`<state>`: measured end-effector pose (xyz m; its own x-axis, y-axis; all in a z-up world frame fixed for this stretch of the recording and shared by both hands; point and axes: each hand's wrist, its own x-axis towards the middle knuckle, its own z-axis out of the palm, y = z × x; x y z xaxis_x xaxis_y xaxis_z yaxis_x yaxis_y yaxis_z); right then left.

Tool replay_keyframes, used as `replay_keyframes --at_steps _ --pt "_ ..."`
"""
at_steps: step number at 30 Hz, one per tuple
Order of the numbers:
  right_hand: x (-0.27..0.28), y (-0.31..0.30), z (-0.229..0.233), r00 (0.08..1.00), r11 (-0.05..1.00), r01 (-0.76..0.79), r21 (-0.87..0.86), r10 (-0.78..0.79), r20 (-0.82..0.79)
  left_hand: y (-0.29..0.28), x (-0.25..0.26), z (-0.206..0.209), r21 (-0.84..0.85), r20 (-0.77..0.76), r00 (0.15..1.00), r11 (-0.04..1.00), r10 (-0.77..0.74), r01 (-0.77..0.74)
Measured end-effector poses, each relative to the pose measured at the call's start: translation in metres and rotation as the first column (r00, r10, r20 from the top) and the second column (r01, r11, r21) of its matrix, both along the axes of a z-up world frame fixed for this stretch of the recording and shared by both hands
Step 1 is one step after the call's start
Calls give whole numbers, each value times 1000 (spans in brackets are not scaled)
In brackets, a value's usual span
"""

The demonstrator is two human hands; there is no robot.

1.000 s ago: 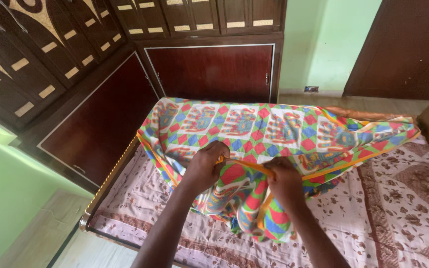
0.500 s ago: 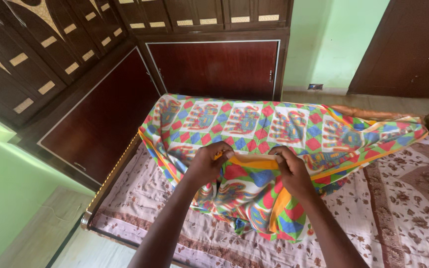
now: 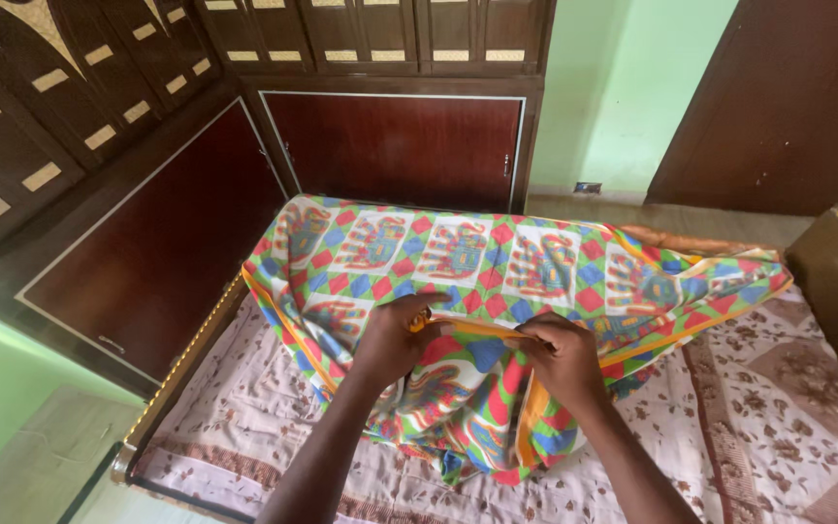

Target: The person folds a patterned fabric sheet on a bed by gathering the edges and folding it into a smaller triangular shape.

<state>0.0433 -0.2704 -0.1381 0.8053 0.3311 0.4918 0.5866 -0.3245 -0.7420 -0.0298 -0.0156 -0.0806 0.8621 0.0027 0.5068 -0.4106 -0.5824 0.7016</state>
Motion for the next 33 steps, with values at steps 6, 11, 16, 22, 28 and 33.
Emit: replay_keyframes --at_steps 6,11,16,22,28,33 --pt "3 5 -4 990 946 -90 313 118 -73 1 15 -31 -224 -113 993 975 -36 10" --pt "11 16 -6 985 988 2 152 24 -170 -9 21 -34 -502 -308 924 864 -225 43" --pt "12 31 2 992 986 -95 138 105 -66 -26 25 -37 -464 -302 949 883 -87 -67" --pt "6 36 9 986 981 -168 93 165 39 -23 33 -43 -425 -116 991 905 -70 15" --pt "-1 34 3 988 988 -150 -32 149 -46 -21 32 -30 -246 -126 991 969 -37 5" --pt "4 22 -33 976 968 -165 -191 132 -174 -25 27 -23 -139 -237 967 982 91 -126"
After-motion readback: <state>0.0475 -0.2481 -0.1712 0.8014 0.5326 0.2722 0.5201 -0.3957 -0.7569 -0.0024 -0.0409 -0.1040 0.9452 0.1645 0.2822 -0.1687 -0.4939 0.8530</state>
